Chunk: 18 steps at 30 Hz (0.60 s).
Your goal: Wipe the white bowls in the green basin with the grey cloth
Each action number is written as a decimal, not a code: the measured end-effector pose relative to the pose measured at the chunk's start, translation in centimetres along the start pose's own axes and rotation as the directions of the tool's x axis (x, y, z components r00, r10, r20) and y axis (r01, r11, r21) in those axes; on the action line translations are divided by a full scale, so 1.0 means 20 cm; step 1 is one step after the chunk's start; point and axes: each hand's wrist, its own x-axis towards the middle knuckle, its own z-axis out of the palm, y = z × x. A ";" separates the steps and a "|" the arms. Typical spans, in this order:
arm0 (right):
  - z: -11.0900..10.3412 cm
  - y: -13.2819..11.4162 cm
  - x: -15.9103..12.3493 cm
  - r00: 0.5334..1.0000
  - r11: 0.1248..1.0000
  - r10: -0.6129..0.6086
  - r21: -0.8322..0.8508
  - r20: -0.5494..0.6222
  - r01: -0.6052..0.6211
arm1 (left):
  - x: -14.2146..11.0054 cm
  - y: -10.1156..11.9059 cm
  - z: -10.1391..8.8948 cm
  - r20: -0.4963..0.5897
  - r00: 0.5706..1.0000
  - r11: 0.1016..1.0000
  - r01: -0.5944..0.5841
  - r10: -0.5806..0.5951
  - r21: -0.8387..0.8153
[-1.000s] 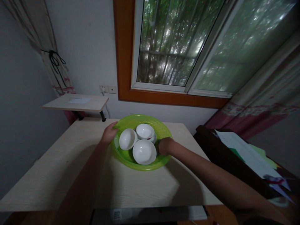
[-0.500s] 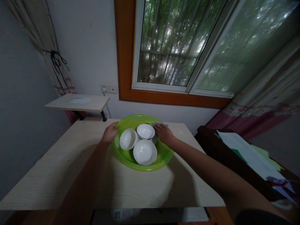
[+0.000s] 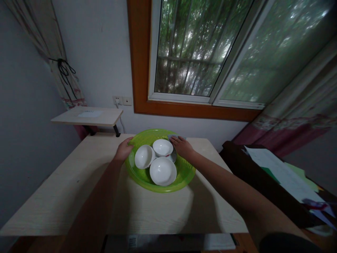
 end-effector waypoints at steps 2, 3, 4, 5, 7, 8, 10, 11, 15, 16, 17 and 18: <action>-0.02 -0.01 -0.04 0.999 0.999 0.036 -0.002 0.023 -0.036 | 0.00 0.00 0.00 -0.007 1.000 1.000 0.012 -0.012 -0.003; -0.03 -0.02 -0.06 0.998 0.999 0.054 -0.003 0.041 -0.054 | 0.00 0.00 0.00 -0.011 1.000 1.000 0.021 -0.021 -0.005; -0.05 -0.03 -0.09 0.995 0.997 0.073 -0.004 0.064 -0.073 | 0.00 0.00 0.00 -0.012 1.000 1.000 0.027 -0.027 -0.008; -0.07 -0.04 -0.12 0.992 0.996 0.090 -0.008 0.092 -0.090 | 0.00 0.00 0.01 -0.010 1.000 0.999 0.029 -0.030 -0.013; -0.11 -0.08 -0.19 0.981 0.994 0.113 -0.024 0.160 -0.110 | 0.00 -0.01 0.01 -0.004 1.000 0.999 0.024 -0.024 -0.029; -0.14 -0.10 -0.22 0.974 0.994 0.113 -0.038 0.198 -0.107 | -0.01 -0.01 0.01 -0.003 1.000 0.999 0.022 -0.022 -0.039; -0.20 -0.14 -0.28 0.949 0.995 0.096 -0.049 0.300 -0.086 | -0.01 -0.01 0.01 -0.013 1.000 0.998 0.024 -0.025 -0.059; -0.24 -0.17 -0.30 0.931 0.994 0.110 -0.051 0.347 -0.098 | -0.01 -0.01 0.02 -0.021 0.999 0.997 0.028 -0.029 -0.067; -0.43 -0.25 -0.37 0.856 0.988 0.105 0.044 0.506 -0.147 | -0.02 0.00 0.02 -0.035 0.999 0.996 0.034 -0.037 -0.082; -0.47 -0.27 -0.38 0.833 0.986 0.082 0.078 0.547 -0.149 | -0.02 0.01 0.02 -0.033 0.999 0.996 0.033 -0.035 -0.081; -0.51 -0.28 -0.39 0.820 0.983 0.047 0.118 0.571 -0.139 | -0.02 0.01 0.02 -0.031 0.999 0.996 0.031 -0.033 -0.079; -0.55 -0.29 -0.40 0.809 0.978 0.006 0.166 0.587 -0.127 | -0.02 0.01 0.02 -0.030 0.999 0.997 0.028 -0.030 -0.077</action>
